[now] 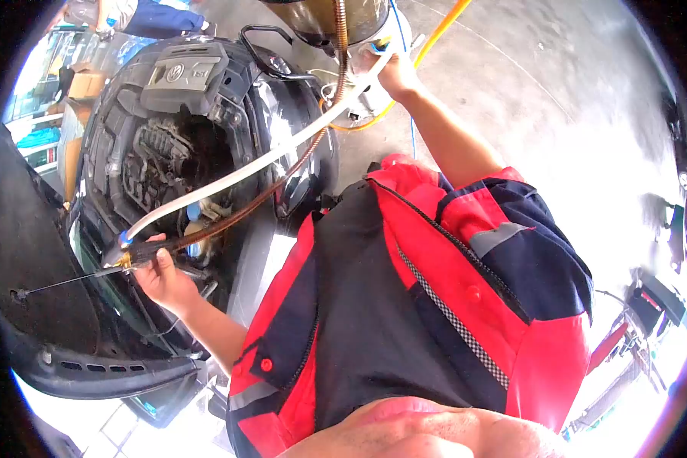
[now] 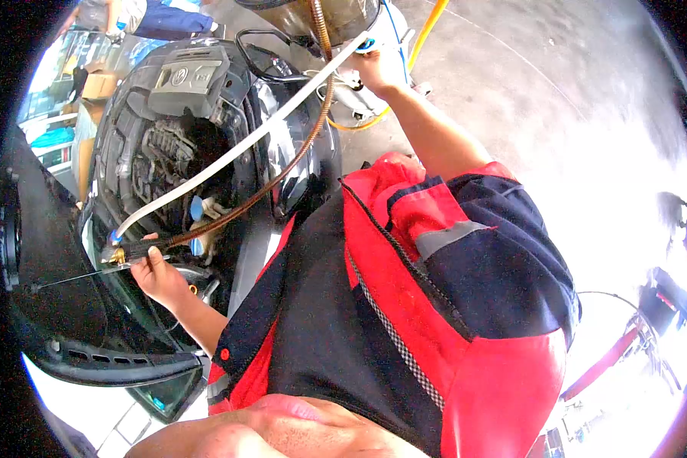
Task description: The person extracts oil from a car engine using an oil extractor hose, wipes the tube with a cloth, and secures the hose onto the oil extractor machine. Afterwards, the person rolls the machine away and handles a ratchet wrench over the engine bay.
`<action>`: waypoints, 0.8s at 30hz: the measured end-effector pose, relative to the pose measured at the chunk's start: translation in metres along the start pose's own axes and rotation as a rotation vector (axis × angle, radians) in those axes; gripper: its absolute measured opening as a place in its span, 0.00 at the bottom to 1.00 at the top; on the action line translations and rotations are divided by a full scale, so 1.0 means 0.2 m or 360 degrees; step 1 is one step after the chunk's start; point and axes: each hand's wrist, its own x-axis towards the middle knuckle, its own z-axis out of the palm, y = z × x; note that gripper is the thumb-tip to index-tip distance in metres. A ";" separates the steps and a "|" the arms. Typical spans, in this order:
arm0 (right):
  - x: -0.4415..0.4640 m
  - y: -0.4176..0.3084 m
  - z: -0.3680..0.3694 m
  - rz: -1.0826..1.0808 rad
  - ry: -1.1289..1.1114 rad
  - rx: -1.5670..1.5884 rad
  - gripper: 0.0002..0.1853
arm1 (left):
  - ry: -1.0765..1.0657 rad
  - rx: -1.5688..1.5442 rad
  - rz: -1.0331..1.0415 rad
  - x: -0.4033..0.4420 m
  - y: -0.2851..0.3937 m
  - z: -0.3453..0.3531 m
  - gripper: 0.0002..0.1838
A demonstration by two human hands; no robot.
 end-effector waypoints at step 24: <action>-0.02 -0.07 -0.09 -0.0473 -0.0024 -0.0452 0.20 | 0.0018 0.0280 -0.0186 0.12 0.22 0.34 0.07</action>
